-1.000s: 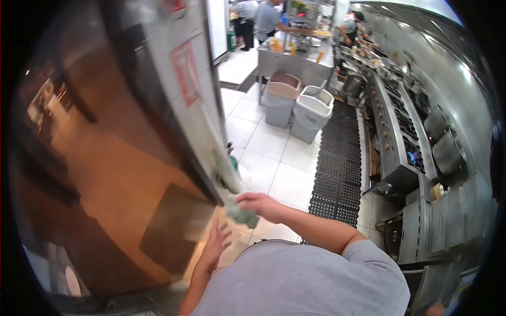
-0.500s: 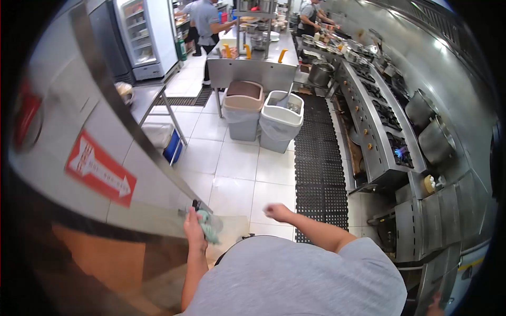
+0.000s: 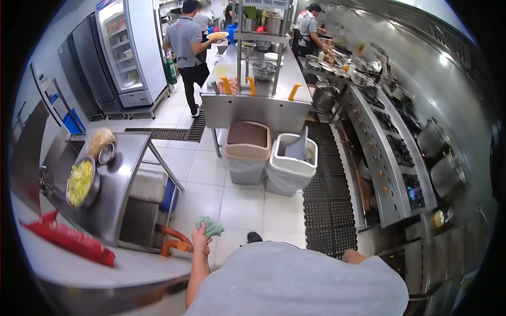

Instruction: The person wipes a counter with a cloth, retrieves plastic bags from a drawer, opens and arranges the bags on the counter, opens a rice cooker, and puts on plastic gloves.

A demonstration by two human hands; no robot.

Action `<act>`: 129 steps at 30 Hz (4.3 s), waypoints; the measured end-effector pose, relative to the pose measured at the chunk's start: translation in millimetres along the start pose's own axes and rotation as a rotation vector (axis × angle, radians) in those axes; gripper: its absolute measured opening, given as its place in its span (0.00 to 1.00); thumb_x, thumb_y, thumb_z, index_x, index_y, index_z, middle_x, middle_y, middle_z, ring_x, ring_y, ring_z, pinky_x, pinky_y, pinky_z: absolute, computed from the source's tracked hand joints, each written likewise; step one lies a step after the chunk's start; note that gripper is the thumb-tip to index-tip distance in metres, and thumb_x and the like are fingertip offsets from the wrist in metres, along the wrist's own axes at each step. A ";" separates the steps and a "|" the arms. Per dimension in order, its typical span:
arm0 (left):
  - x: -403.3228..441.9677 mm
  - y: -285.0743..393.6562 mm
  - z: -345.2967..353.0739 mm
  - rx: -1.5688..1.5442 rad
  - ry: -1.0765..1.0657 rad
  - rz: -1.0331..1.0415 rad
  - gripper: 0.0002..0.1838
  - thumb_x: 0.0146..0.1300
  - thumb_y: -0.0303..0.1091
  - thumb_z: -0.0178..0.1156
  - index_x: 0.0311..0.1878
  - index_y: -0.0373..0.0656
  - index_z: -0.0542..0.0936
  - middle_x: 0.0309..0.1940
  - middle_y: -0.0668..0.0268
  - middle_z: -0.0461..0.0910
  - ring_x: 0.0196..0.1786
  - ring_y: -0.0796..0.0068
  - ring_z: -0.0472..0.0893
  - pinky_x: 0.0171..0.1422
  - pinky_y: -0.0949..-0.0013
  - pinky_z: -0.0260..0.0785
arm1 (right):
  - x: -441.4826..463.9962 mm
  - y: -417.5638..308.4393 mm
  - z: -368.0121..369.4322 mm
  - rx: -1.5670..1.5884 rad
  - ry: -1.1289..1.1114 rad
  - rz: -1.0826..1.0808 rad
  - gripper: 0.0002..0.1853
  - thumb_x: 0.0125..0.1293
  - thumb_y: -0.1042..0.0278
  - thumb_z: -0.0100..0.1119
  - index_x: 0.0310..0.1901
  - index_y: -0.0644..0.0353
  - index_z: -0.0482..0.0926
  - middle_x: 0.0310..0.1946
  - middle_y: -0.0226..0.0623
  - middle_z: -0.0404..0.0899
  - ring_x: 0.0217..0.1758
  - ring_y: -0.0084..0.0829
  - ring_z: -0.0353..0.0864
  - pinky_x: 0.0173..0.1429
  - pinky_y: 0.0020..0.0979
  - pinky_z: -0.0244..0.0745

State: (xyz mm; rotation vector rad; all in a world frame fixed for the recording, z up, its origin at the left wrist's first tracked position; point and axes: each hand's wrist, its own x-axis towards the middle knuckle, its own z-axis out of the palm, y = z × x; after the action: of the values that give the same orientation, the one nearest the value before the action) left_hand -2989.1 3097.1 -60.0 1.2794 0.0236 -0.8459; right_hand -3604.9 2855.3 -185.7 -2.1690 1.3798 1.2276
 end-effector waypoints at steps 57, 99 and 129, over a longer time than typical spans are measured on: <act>1420.1 713.1 38.8 1.253 -0.083 0.004 0.20 0.57 0.39 0.58 0.52 0.43 0.74 0.36 0.52 0.80 0.34 0.60 0.82 0.45 0.63 0.74 | 713.2 -815.8 -1068.2 0.352 -0.109 -0.108 0.15 0.52 0.67 0.56 0.42 0.58 0.82 0.45 0.48 0.79 0.48 0.43 0.79 0.50 0.43 0.72; 2041.0 767.2 666.6 1.381 -0.830 -0.405 0.16 0.58 0.41 0.56 0.46 0.41 0.78 0.29 0.64 0.79 0.26 0.72 0.79 0.23 0.68 0.68 | 1129.9 -791.8 -1640.2 0.915 0.021 -0.068 0.15 0.62 0.65 0.47 0.42 0.66 0.80 0.41 0.51 0.79 0.43 0.42 0.78 0.48 0.38 0.71; 2574.9 1074.8 693.3 1.326 -0.385 -0.682 0.30 0.61 0.56 0.51 0.47 0.33 0.74 0.34 0.52 0.78 0.31 0.59 0.78 0.33 0.58 0.70 | 1558.8 -693.4 -2515.7 1.913 0.961 0.297 0.09 0.53 0.79 0.44 0.34 0.64 0.75 0.28 0.36 0.73 0.33 0.34 0.73 0.34 0.36 0.69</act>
State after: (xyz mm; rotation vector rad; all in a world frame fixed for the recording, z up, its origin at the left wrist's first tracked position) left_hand -860.0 1166.1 -124.6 2.3614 -0.5118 -1.8350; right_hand -1477.7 688.8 -41.4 -0.8774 1.7744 -1.1333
